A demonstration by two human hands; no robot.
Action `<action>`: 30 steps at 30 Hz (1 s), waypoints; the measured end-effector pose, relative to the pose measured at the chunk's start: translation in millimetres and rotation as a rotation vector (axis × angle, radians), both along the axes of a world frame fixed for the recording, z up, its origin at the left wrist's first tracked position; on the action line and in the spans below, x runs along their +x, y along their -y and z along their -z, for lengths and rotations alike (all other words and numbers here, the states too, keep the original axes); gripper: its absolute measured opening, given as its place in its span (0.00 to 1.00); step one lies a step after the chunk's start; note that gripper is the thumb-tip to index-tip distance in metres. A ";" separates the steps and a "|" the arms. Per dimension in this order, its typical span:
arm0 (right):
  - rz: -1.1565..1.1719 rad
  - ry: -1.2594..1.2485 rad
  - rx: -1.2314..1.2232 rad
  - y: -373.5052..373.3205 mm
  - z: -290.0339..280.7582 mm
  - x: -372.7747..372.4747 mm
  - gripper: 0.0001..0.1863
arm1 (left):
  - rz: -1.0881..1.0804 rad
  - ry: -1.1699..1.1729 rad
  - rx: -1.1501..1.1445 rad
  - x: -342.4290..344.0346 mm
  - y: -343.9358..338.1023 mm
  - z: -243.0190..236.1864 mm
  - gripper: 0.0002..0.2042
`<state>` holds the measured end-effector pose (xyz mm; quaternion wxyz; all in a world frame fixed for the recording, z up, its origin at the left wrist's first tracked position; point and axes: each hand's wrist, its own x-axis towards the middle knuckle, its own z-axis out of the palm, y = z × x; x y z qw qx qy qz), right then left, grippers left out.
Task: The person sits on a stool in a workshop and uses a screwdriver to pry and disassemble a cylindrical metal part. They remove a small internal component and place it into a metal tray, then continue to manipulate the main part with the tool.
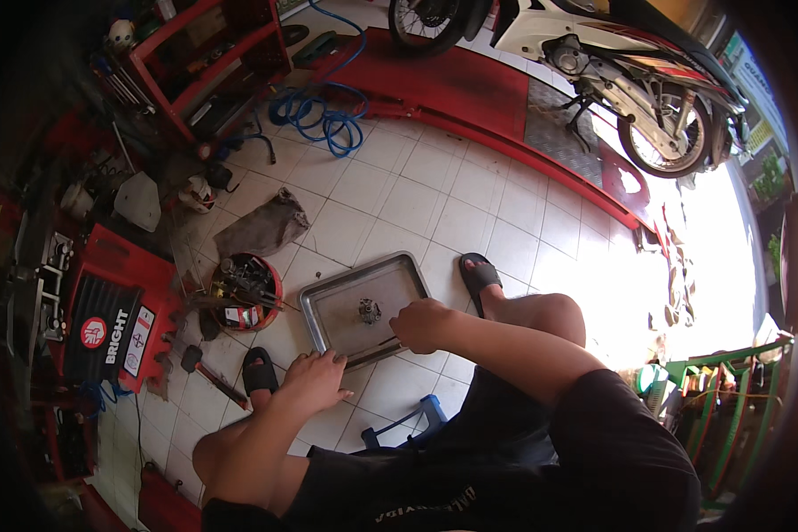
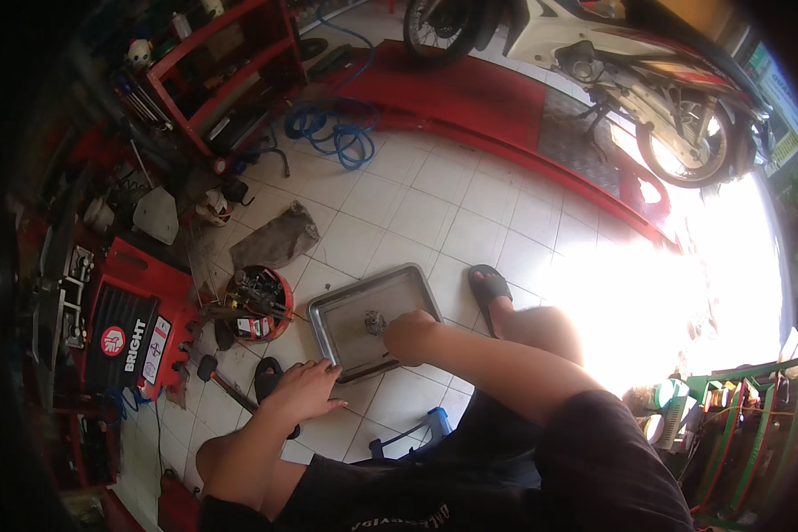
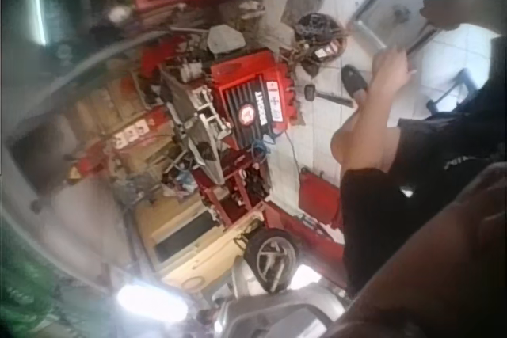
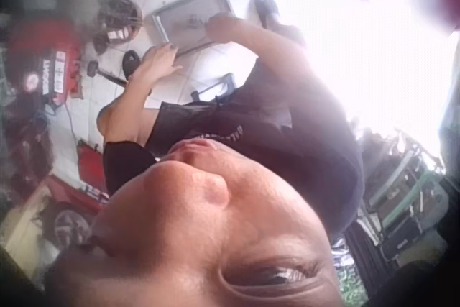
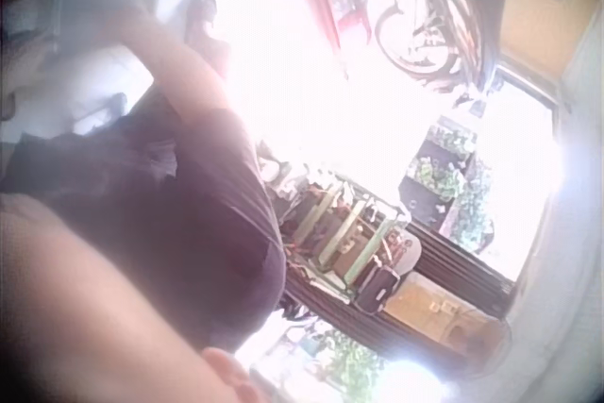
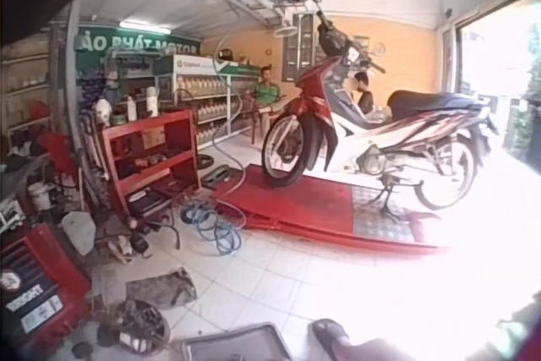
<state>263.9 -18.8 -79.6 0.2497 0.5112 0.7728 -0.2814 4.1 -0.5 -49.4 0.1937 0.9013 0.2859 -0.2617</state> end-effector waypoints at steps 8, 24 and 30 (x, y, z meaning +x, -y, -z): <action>-0.101 -0.042 -0.019 -1.4 -45.7 -30.3 0.15 | 0.033 0.049 0.028 -19.6 -2.5 19.1 0.25; -0.020 -0.016 -0.064 -4.4 -22.7 -10.6 0.16 | -0.018 0.045 0.024 -3.4 -3.2 4.9 0.29; -0.041 -0.015 -0.065 1.3 -22.7 -25.9 0.17 | -0.009 0.022 -0.009 -15.0 -7.6 -2.1 0.28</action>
